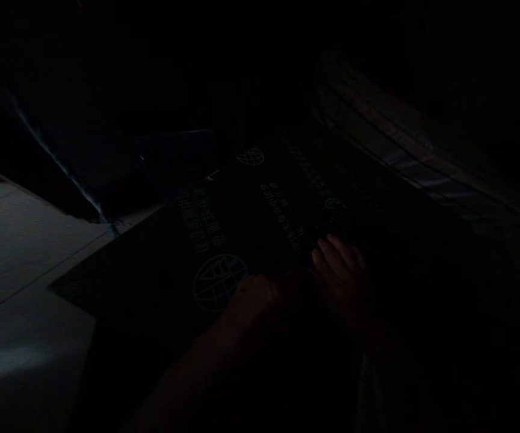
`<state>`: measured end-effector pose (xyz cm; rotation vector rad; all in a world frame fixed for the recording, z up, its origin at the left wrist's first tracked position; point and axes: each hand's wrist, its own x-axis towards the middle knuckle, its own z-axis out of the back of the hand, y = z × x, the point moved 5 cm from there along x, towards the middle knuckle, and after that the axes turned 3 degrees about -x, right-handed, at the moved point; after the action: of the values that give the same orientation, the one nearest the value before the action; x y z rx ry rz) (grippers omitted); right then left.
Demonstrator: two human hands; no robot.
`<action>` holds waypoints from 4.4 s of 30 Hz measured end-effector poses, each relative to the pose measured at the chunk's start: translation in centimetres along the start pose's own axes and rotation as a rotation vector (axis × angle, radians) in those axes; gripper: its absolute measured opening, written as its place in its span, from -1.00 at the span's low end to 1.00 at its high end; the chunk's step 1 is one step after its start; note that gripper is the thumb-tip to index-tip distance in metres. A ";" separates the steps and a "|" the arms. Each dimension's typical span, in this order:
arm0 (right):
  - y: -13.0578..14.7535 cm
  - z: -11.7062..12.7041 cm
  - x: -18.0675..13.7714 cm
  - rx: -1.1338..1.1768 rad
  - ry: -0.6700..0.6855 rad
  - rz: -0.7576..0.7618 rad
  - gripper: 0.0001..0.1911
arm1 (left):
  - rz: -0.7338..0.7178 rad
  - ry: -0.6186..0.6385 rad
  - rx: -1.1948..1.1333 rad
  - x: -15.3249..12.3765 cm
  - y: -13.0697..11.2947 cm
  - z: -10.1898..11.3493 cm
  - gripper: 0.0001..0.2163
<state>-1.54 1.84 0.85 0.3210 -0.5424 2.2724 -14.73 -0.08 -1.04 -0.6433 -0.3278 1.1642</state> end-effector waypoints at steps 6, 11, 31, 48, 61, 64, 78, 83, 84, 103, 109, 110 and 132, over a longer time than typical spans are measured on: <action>0.1 -0.1 -0.2 0.023 -0.027 0.020 -0.71 | 0.028 -0.026 -0.028 -0.7 -0.8 1.0 -0.69; 0.2 -0.3 -0.1 0.033 -0.020 0.030 -0.70 | 0.053 -0.038 -0.053 -0.9 -0.9 1.1 -0.66; -0.5 -0.2 -1.0 0.118 -0.086 -0.166 -0.75 | 0.058 -0.053 -0.044 -0.9 -0.9 1.3 -0.67; -0.7 -0.2 -0.8 0.147 -0.086 -0.189 -0.71 | 0.049 -0.031 -0.017 -0.9 -1.0 1.4 -0.69; -3.8 0.6 -3.3 0.247 -0.188 -0.383 -0.76 | 0.034 -0.054 -0.020 -0.9 -0.4 1.2 -0.70; -2.5 0.6 -3.1 0.223 -0.162 -0.354 -0.77 | 0.034 -0.060 -0.016 -0.9 -0.3 1.1 -0.70; 0.1 -0.4 -1.3 0.201 0.010 -0.289 -0.69 | 0.045 -0.067 -0.026 -1.0 -0.1 1.2 -0.70; 0.2 -0.4 -1.2 0.203 0.008 -0.297 -0.66 | 0.049 -0.067 -0.029 -1.0 -0.1 1.2 -0.69; 0.3 -0.4 -1.1 0.199 0.003 -0.295 -0.66 | 0.048 -0.071 -0.029 -1.1 -0.1 1.3 -0.69; 0.9 -0.7 -0.8 0.167 -0.092 -0.323 -0.63 | 0.014 -0.114 0.038 -1.0 0.2 1.6 -0.72; -1.1 0.2 -1.4 0.221 -0.171 -0.388 -0.70 | -0.001 -0.128 0.038 -1.2 0.5 1.4 -0.71; -1.8 0.3 -1.6 0.232 -0.187 -0.414 -0.70 | 0.000 -0.132 0.040 -1.3 0.5 1.4 -0.71; -1.3 0.1 -0.7 0.258 -0.097 -0.381 -0.69 | 0.002 -0.160 0.028 -1.5 -0.1 1.9 -0.69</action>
<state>-0.08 2.16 1.00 0.6106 -0.2108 1.9599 -16.28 -0.91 0.57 -0.5273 -0.4457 1.2231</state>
